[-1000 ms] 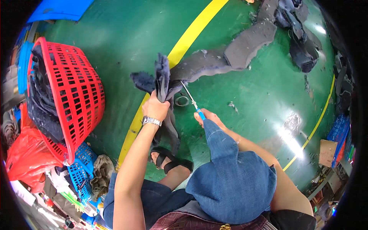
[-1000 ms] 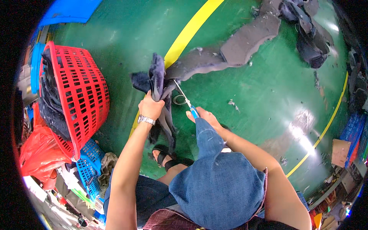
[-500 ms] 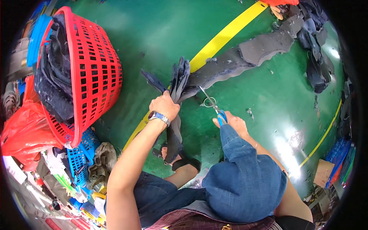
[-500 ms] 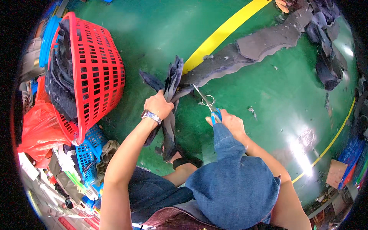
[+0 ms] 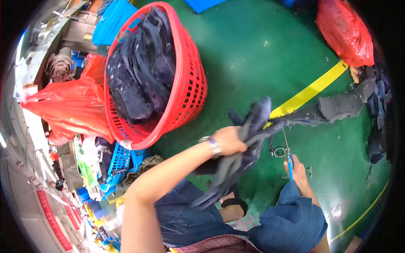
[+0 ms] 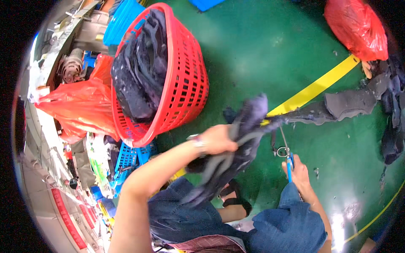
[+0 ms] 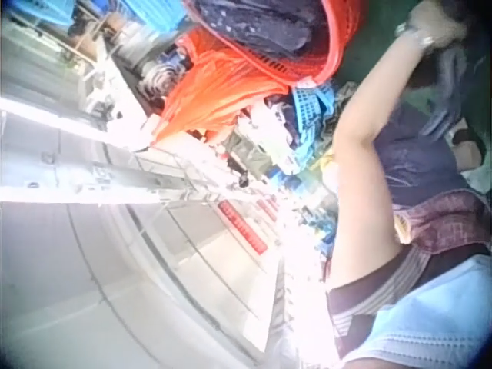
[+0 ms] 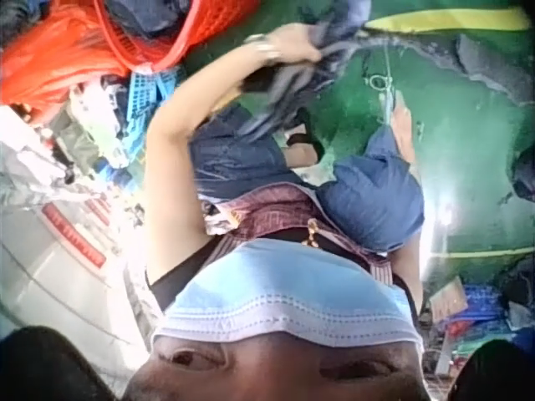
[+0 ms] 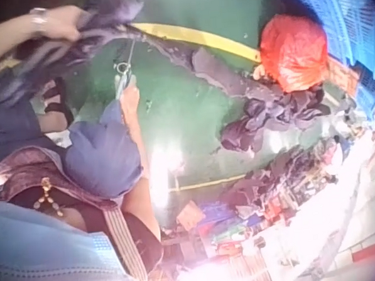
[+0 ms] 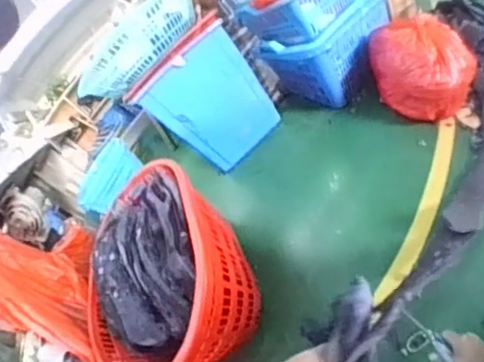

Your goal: Trim excess foam and fabric material from shoe components using scissors.

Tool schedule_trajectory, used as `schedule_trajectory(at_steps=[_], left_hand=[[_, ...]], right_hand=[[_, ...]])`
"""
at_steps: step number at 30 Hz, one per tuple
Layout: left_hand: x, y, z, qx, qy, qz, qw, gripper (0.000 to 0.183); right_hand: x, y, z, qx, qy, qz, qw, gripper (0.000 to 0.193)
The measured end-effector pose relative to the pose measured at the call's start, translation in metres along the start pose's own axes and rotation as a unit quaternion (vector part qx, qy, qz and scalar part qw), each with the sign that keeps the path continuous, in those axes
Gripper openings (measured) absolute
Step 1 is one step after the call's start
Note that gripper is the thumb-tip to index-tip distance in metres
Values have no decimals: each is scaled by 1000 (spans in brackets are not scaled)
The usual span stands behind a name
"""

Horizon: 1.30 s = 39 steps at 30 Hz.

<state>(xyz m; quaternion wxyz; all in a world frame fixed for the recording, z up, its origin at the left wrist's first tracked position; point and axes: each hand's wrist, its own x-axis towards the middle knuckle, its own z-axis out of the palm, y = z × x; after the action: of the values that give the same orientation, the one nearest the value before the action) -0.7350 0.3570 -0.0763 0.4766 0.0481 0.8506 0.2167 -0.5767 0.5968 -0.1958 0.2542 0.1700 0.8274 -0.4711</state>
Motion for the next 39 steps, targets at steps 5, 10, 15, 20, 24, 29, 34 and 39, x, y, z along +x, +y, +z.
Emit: schedule_trajectory(at_steps=[5, 10, 15, 20, 24, 29, 34, 39], left_hand=[[-96, -58, -136, -245, 262, 148, 922, 31], [-184, -213, -343, -434, 359, 24, 826, 35], [-86, -155, -350, 347, 682, 164, 623, 56], [86, 88, -30, 261, 381, 385, 799, 39], [213, 93, 110, 357, 249, 351, 829, 69], [243, 102, 146, 282, 329, 319, 843, 14], [168, 23, 104, -21, 187, 236, 953, 30], [92, -19, 59, -52, 148, 135, 978, 36]], right_hand=[[-13, 22, -24, -38, -42, 57, 997, 45], [-2, 17, -11, -23, -47, 44, 998, 56], [26, 31, -59, -81, 159, 44, 983, 53], [55, 89, -122, 188, 291, 157, 925, 55], [73, 49, -104, 443, 261, 130, 848, 52], [28, 68, -78, 401, 210, 131, 882, 43], [6, 90, -53, 259, 59, 107, 958, 48], [-4, 48, -17, 67, -159, 21, 985, 60]])
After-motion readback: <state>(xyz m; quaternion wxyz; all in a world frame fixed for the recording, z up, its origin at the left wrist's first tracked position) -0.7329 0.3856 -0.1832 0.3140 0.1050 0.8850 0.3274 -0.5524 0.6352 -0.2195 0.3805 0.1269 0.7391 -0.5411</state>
